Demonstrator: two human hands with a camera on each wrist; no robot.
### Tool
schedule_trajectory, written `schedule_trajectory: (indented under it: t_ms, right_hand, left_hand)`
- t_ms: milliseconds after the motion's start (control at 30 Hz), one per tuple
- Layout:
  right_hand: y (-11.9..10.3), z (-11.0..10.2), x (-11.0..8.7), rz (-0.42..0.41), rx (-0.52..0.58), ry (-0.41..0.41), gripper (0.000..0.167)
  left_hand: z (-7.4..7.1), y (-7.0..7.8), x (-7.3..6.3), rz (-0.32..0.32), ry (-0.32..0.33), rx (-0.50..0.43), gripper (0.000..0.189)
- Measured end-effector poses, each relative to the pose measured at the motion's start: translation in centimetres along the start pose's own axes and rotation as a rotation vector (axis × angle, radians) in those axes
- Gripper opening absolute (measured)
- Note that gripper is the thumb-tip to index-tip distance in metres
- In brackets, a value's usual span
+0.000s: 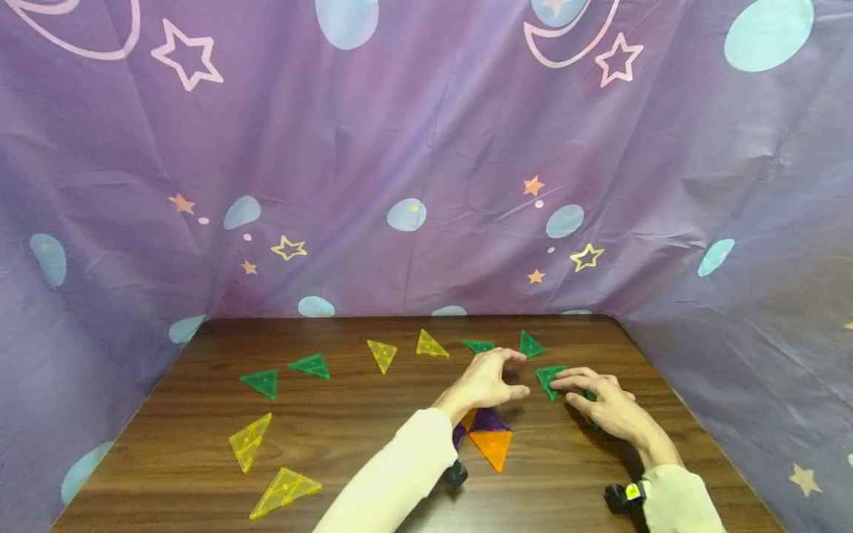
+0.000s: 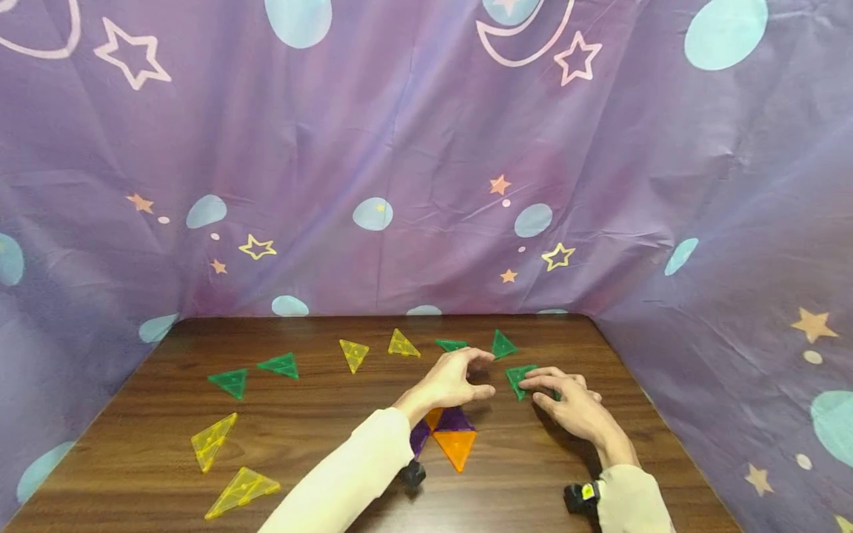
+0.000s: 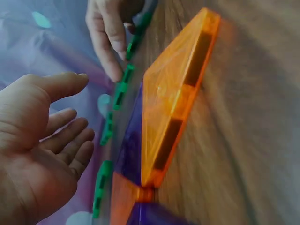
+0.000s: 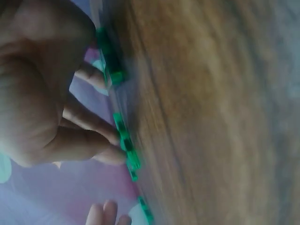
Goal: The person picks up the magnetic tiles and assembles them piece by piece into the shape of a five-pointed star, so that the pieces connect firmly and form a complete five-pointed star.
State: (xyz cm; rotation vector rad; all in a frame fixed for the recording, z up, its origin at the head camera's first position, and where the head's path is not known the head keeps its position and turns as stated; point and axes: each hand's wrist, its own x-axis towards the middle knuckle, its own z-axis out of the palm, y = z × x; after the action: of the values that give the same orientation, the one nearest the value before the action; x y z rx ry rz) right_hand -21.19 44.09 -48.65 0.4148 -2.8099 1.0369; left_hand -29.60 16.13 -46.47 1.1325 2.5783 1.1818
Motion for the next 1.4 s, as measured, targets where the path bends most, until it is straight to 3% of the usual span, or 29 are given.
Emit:
schedule_trajectory:
  t_ms: [167,333,500,633,733,900,1067,1167,1400]
  right_hand:
    - [0.2,-0.6,-0.3,-0.027,0.116,-0.017,0.039]
    - [1.5,-2.0,-1.7,0.119,0.101,-0.026,0.059]
    - [2.4,-2.8,-2.6,0.15,0.145,-0.102,0.064]
    - [2.6,-2.8,-2.8,0.181,0.151,-0.116,0.067]
    - [2.5,-2.3,-2.3,0.199,0.116,-0.099,0.067]
    - [2.3,-1.3,-1.2,0.228,0.023,-0.056,0.074]
    - [2.3,-1.2,-1.2,0.237,0.044,-0.052,0.086]
    - [2.3,-1.4,-1.4,0.22,0.079,-0.055,0.089]
    - [2.0,-0.6,-0.9,0.168,0.031,-0.027,0.087]
  left_hand:
    - [1.0,-0.1,1.6,0.024,-0.045,0.062,0.057]
    - [2.2,0.0,2.1,0.069,-0.131,0.184,0.057]
    - [3.0,0.5,1.7,0.116,-0.197,0.278,0.052]
    - [3.4,0.5,1.7,0.104,-0.142,0.244,0.039]
    - [3.5,0.4,1.8,0.035,-0.066,0.197,0.032]
    - [4.2,0.0,2.3,-0.066,0.008,0.172,0.059]
    - [4.9,0.1,2.6,-0.112,0.014,0.228,0.075]
    - [4.6,0.8,2.3,-0.126,0.003,0.223,0.07]
    - [4.9,0.8,2.3,-0.129,0.027,0.185,0.055]
